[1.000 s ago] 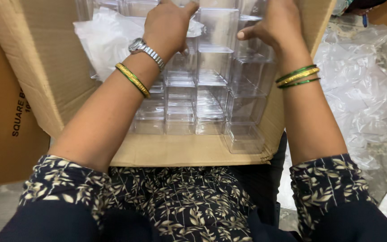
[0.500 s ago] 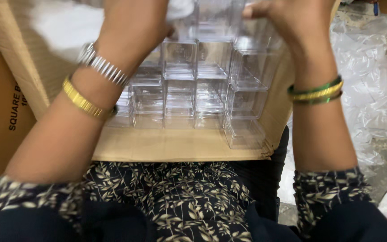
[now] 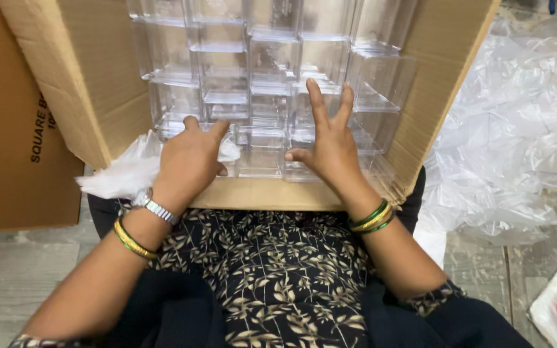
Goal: The person sits on the floor and removes plastic bags from small clear plastic boxes, placing the unwrapped boxes into a cardboard box in front of them. They repeat this for each box, setting the empty plastic bags aside.
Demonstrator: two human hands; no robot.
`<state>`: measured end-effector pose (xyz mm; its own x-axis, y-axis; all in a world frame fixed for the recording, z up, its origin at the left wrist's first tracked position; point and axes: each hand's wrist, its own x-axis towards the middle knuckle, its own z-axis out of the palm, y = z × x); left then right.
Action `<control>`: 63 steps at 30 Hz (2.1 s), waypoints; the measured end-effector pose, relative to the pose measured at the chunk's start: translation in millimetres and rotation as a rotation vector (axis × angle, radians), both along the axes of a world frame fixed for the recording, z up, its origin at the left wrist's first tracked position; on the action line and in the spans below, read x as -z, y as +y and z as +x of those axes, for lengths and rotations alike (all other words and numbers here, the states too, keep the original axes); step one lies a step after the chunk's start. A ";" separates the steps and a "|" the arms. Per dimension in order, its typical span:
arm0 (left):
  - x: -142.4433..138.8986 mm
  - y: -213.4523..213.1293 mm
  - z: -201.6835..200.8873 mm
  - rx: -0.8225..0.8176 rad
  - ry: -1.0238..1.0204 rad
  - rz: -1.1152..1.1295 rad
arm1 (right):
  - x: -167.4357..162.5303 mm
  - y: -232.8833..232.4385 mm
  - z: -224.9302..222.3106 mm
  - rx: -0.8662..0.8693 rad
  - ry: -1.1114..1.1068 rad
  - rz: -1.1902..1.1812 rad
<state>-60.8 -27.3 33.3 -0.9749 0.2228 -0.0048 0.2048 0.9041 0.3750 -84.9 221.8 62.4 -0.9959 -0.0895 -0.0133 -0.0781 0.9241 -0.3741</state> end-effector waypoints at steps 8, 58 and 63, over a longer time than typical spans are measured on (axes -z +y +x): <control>-4.2 -31.7 -72.5 -0.112 0.288 0.040 | -15.9 38.0 -72.1 -0.089 0.446 0.019; 27.6 -57.1 -120.2 -0.003 0.526 0.156 | -28.4 9.6 -101.5 -0.439 0.595 -0.056; 13.7 -62.6 -93.7 0.074 0.518 0.322 | -33.8 19.1 -74.3 -0.283 0.649 -0.183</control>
